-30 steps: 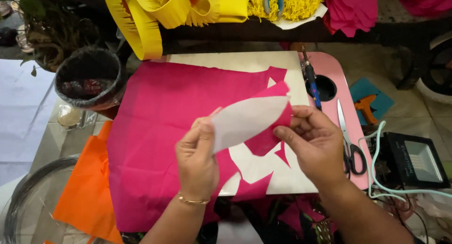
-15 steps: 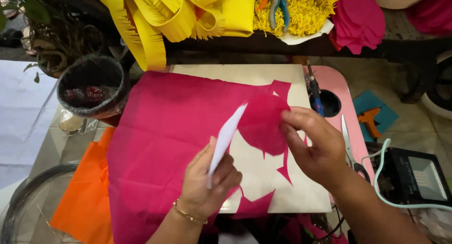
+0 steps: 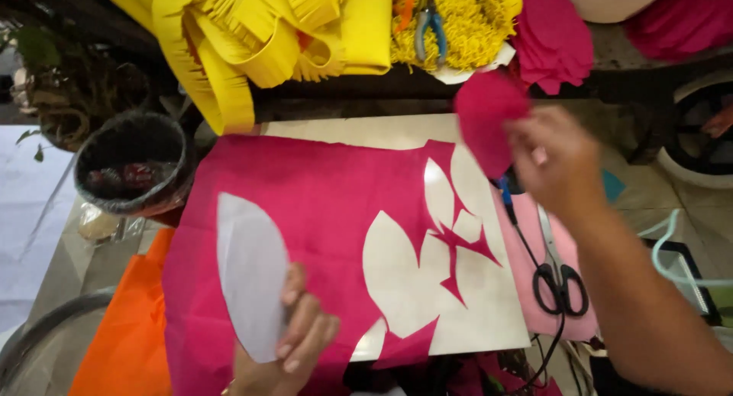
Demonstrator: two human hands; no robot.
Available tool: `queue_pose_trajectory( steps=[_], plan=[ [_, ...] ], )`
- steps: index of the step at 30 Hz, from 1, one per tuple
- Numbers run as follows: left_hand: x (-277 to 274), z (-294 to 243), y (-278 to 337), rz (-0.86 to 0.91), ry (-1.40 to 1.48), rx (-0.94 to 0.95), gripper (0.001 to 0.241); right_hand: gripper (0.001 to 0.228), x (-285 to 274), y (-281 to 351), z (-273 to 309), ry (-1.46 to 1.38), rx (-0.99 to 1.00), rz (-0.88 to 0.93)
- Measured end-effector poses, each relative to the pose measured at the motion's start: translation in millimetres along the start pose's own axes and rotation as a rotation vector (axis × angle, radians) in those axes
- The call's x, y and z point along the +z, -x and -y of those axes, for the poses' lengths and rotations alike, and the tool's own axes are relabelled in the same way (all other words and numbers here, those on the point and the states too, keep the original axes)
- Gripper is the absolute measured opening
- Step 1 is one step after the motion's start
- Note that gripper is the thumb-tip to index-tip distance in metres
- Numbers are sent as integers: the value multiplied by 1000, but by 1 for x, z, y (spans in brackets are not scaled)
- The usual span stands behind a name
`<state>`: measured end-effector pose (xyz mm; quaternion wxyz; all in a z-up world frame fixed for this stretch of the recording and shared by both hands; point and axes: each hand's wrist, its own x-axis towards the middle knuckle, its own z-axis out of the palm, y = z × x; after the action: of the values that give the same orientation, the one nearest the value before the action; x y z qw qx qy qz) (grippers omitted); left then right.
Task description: Using a heat cutting tool to trace a template and cut out leaf-shaped pieces from pink fabric.
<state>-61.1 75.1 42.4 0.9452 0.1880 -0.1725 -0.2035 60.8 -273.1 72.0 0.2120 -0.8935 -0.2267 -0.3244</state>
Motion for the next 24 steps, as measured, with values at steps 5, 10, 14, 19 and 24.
queue_pose_trajectory(
  steps=[5,10,14,19,24],
  plan=[
    [-36,-2,15,-431,-110,111,34,13,-14,-26,-85,-54,249,-194],
    [-79,5,30,-549,-211,133,37,9,3,-67,-183,-163,171,-265],
    [-62,10,22,-804,-390,254,47,10,27,-87,-246,-90,342,-215],
    [-110,18,69,-881,-2174,305,50,24,27,-79,-192,472,229,-307],
    [-54,35,13,-882,-602,218,13,26,-4,-39,31,-562,395,159]
  ],
)
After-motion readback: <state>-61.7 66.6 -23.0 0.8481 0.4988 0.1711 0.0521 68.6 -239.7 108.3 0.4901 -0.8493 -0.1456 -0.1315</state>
